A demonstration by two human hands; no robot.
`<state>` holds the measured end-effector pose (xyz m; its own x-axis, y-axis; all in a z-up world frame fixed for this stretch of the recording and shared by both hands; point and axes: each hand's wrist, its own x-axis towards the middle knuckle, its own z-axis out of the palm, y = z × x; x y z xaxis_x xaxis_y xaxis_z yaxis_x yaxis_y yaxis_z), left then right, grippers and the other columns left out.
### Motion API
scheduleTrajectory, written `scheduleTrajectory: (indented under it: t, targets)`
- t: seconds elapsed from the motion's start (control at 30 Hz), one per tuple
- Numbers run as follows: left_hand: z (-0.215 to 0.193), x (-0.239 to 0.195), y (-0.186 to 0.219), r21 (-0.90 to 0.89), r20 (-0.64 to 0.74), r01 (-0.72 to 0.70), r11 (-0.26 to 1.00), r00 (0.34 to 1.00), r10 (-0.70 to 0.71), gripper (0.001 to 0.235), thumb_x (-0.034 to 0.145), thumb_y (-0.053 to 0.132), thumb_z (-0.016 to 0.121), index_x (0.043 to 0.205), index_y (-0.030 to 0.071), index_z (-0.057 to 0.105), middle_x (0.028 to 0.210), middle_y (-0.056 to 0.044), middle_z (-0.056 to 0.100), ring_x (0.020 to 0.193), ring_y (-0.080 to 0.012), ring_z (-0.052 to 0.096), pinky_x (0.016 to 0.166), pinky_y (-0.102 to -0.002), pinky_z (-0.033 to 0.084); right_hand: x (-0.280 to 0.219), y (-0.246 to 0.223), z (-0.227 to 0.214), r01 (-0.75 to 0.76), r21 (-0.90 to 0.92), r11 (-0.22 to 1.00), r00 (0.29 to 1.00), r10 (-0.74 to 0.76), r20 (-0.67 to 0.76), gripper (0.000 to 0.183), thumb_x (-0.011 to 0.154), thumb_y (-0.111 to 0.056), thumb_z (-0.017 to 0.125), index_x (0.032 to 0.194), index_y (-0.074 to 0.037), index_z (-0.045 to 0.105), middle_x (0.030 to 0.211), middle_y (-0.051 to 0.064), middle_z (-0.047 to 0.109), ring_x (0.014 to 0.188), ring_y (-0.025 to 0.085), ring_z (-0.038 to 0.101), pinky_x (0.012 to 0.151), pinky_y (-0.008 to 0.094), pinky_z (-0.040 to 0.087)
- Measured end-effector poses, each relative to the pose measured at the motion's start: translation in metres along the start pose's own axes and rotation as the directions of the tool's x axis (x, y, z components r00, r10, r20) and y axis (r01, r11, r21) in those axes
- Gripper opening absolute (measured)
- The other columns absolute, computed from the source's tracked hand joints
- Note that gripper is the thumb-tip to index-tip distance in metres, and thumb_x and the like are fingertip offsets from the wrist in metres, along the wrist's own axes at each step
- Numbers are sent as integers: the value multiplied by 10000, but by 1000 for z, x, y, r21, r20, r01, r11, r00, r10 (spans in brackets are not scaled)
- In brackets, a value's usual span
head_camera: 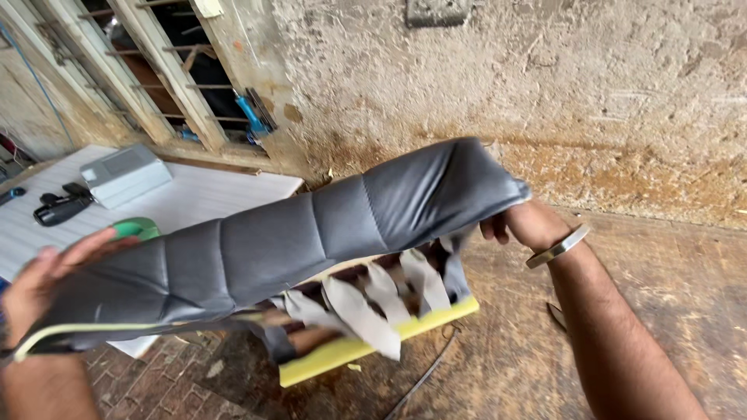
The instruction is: The person staples gray quilted fabric onto a wooden chair frame using a pneumatic staple gun. They repeatedly pull and smooth the fabric, flip the chair to access different sides, and secure the material along the edges and corners.
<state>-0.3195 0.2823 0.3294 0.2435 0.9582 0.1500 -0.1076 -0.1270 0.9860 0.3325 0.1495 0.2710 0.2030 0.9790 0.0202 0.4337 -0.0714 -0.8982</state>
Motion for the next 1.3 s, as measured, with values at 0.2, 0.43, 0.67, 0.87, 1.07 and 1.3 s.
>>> scheduleTrajectory:
  t: [0.2, 0.43, 0.67, 0.87, 1.07, 1.3]
  targets:
    - [-2, 91, 11, 379, 4, 171, 909, 982, -187, 492, 977, 325, 627, 1272, -60, 715, 1229, -272, 702, 1043, -326, 685, 970, -432, 514, -6, 29, 16, 146, -72, 987, 942, -161, -293, 764, 1071, -647, 177, 1187, -11, 585, 1122, 143, 606, 1094, 241, 560, 947, 426, 447]
    - [284, 2, 63, 763, 408, -508, 400, 858, 311, 695, 807, 513, 736, 1373, 128, 612, 1315, -108, 698, 1163, -259, 688, 905, -408, 547, 26, 68, 35, 466, 685, 560, 883, -343, -321, 901, 1006, -742, 496, 1393, 71, 488, 1408, 227, 560, 1384, 316, 529, 1214, 491, 400]
    - [436, 9, -7, 577, 570, -771, 270, 617, 542, 416, 843, 190, 812, 1229, 66, 713, 1076, -97, 732, 919, -206, 706, 783, -355, 601, 2, -5, 7, 412, 614, 673, 867, -496, -38, 925, 857, -664, 615, 1535, -68, 412, 1446, 147, 540, 1353, 299, 512, 1150, 482, 400]
    - [432, 7, -3, 415, 347, -803, 428, 575, 741, 230, 837, 20, 785, 1063, 60, 788, 905, -65, 745, 715, -133, 697, 560, -261, 551, -2, -30, -6, 143, 333, 932, 986, -165, 37, 773, 794, -280, 754, 1483, -131, 437, 1344, 156, 603, 1323, 278, 520, 1135, 480, 374]
    - [437, 12, -5, 170, 664, -985, 18, 128, 737, 113, 862, -7, 816, 951, 36, 761, 859, -50, 716, 765, -146, 688, 656, -275, 595, -20, -53, -3, 393, -2, 920, 876, -375, -304, 522, 780, -43, 728, 1252, -51, 504, 1205, 142, 620, 1128, 262, 634, 958, 403, 550]
    - [448, 8, -10, 94, 777, -995, -27, 56, 627, 61, 874, 15, 816, 892, 18, 758, 848, -54, 712, 779, -173, 696, 676, -309, 579, -113, -37, 10, 379, 178, 908, 824, -244, -511, 175, 876, -161, 668, 988, -32, 706, 816, 59, 731, 688, 198, 707, 623, 329, 578]
